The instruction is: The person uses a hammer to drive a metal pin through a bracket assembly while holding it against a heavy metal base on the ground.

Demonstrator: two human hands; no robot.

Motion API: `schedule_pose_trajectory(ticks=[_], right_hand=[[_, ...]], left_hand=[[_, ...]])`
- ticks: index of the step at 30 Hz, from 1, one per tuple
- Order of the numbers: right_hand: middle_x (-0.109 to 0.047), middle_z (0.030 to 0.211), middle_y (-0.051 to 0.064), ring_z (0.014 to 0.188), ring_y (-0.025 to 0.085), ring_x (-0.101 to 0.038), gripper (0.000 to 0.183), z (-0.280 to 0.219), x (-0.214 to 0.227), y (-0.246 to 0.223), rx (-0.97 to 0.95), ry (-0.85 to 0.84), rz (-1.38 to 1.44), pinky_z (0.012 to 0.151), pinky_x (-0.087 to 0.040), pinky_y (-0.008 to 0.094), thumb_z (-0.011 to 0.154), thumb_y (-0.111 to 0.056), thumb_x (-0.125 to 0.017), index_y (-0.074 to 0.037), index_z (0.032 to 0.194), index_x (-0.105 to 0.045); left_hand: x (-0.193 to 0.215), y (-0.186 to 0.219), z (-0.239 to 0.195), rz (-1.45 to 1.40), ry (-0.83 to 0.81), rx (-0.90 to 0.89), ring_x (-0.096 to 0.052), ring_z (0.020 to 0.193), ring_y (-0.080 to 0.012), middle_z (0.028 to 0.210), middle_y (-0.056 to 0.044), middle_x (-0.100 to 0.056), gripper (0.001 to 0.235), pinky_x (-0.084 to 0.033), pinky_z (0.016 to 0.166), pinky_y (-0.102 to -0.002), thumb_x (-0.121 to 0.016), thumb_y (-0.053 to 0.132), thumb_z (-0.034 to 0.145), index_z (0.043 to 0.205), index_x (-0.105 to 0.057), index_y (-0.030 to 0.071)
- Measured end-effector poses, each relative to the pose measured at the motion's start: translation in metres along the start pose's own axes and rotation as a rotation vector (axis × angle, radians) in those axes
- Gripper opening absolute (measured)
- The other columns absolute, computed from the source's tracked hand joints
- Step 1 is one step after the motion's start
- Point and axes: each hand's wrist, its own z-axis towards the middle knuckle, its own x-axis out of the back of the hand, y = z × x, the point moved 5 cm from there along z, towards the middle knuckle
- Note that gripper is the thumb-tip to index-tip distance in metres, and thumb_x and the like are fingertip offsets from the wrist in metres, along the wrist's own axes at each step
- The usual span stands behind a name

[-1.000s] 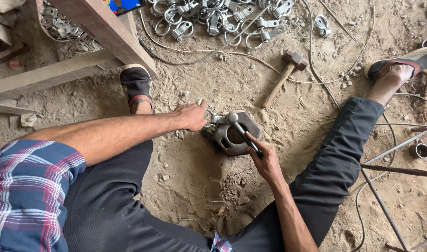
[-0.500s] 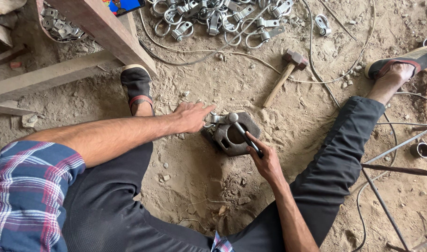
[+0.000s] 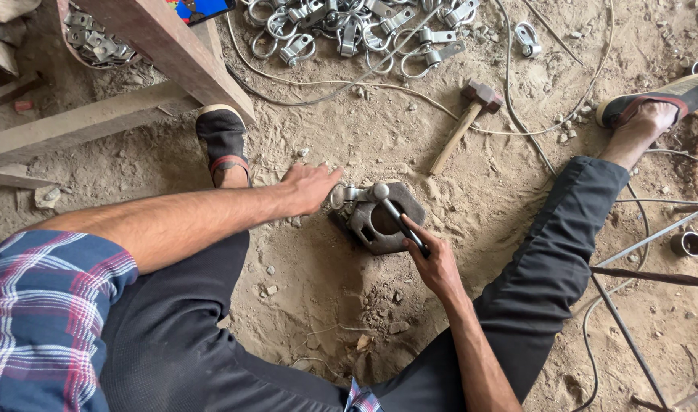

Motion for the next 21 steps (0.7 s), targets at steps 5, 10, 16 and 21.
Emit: schedule_pose_trajectory(ticks=[5, 10, 16, 21], right_hand=[[-0.059, 0.062, -0.001, 0.045, 0.008, -0.038, 0.05, 0.0, -0.002, 0.002, -0.002, -0.001, 0.007, 0.043, -0.034, 0.032, 0.098, -0.028, -0.066, -0.029, 0.147, -0.058], [-0.06, 0.062, 0.0, 0.045, 0.009, -0.039, 0.05, 0.001, -0.001, 0.001, -0.009, 0.001, 0.003, 0.043, -0.034, 0.032, 0.097, -0.027, -0.068, -0.029, 0.146, -0.059], [-0.062, 0.066, 0.002, 0.05, 0.009, -0.041, 0.05, 0.001, 0.003, -0.009, 0.073, 0.032, 0.015, 0.047, -0.036, 0.034, 0.097, -0.021, -0.071, -0.027, 0.145, -0.061], [-0.062, 0.066, 0.004, 0.051, 0.011, -0.043, 0.051, 0.0, 0.008, -0.011, 0.024, -0.003, 0.056, 0.049, -0.039, 0.035, 0.097, -0.02, -0.071, -0.027, 0.147, -0.06]], left_hand=[[-0.021, -0.002, 0.01, -0.228, -0.121, 0.04, -0.055, 0.072, -0.018, 0.134, -0.026, -0.053, 0.078, -0.051, 0.05, -0.025, -0.051, -0.007, 0.093, 0.162, -0.016, 0.002], [-0.02, 0.01, 0.01, 0.028, 0.039, -0.212, -0.058, 0.082, -0.0211, 0.14, -0.028, -0.048, 0.078, -0.053, 0.056, -0.028, -0.057, 0.001, 0.089, 0.156, -0.019, -0.009], [-0.003, 0.018, 0.029, -0.051, -0.057, -0.131, -0.066, 0.09, -0.0245, 0.136, -0.026, -0.052, 0.079, -0.058, 0.062, -0.028, -0.057, -0.008, 0.088, 0.158, -0.021, -0.007], [0.0, 0.037, 0.061, 0.03, -0.004, -0.188, -0.063, 0.101, -0.027, 0.13, -0.024, -0.058, 0.078, -0.057, 0.075, -0.034, -0.062, -0.003, 0.087, 0.156, -0.026, -0.008]])
